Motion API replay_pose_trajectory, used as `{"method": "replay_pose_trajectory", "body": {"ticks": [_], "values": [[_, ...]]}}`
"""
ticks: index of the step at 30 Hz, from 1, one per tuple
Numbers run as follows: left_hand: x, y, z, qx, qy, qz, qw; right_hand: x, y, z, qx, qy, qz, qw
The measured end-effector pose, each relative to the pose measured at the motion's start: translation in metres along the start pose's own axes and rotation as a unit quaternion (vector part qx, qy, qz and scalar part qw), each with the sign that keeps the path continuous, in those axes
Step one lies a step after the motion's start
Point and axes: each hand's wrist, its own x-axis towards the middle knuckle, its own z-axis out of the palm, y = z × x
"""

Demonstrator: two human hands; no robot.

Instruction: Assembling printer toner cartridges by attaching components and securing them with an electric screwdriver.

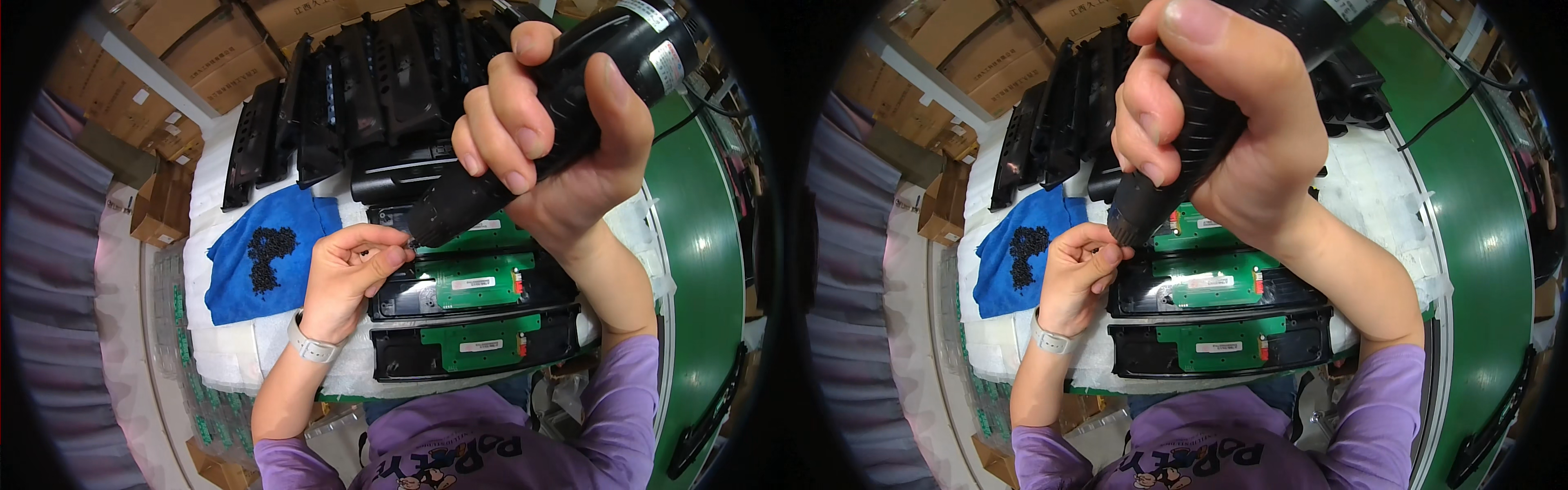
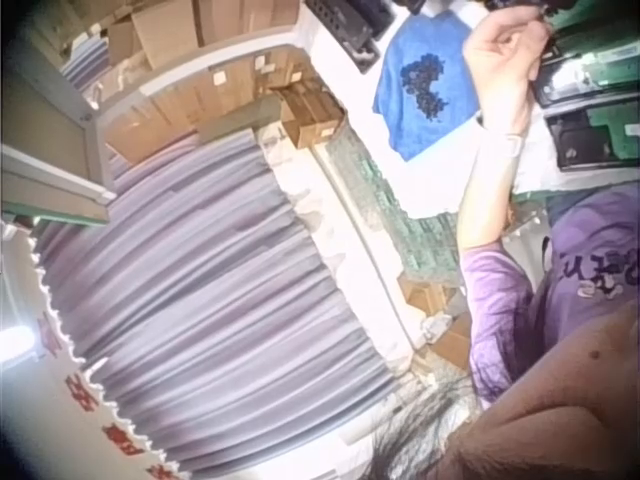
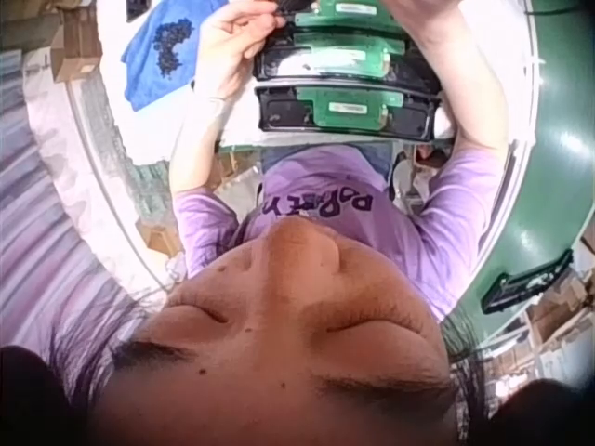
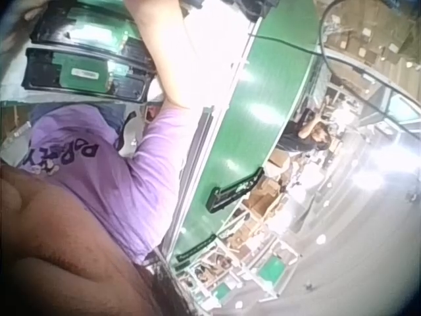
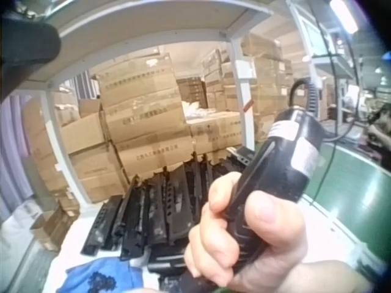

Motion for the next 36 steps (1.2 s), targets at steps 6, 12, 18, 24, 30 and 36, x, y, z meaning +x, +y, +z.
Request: {"method": "replay_pose_trajectory", "body": {"ticks": [6,12,18,24,30,36], "values": [[0.002,-0.004,0.001,-0.003,-0.001,-0.002,1.0,0.012,0.011,-0.028,0.011,-0.116,-0.037,0.992],[-0.001,-0.005,0.004,0.034,-0.038,-0.004,0.999,0.004,0.007,-0.017,0.032,0.009,0.007,0.999],[0.009,0.001,0.002,0.006,0.093,0.099,0.991,-0.008,-0.002,-0.025,-0.177,-0.042,0.102,0.978],[0.014,-0.009,-0.004,-0.023,0.096,0.04,0.994,-0.013,0.016,-0.019,-0.157,-0.047,0.078,0.983],[0.013,-0.009,0.002,-0.03,0.117,0.027,0.992,-0.014,0.018,-0.019,-0.222,-0.078,0.064,0.97],[0.015,-0.012,-0.003,0.013,0.125,0.017,0.992,-0.015,0.019,-0.023,-0.338,-0.198,-0.033,0.92]]}}
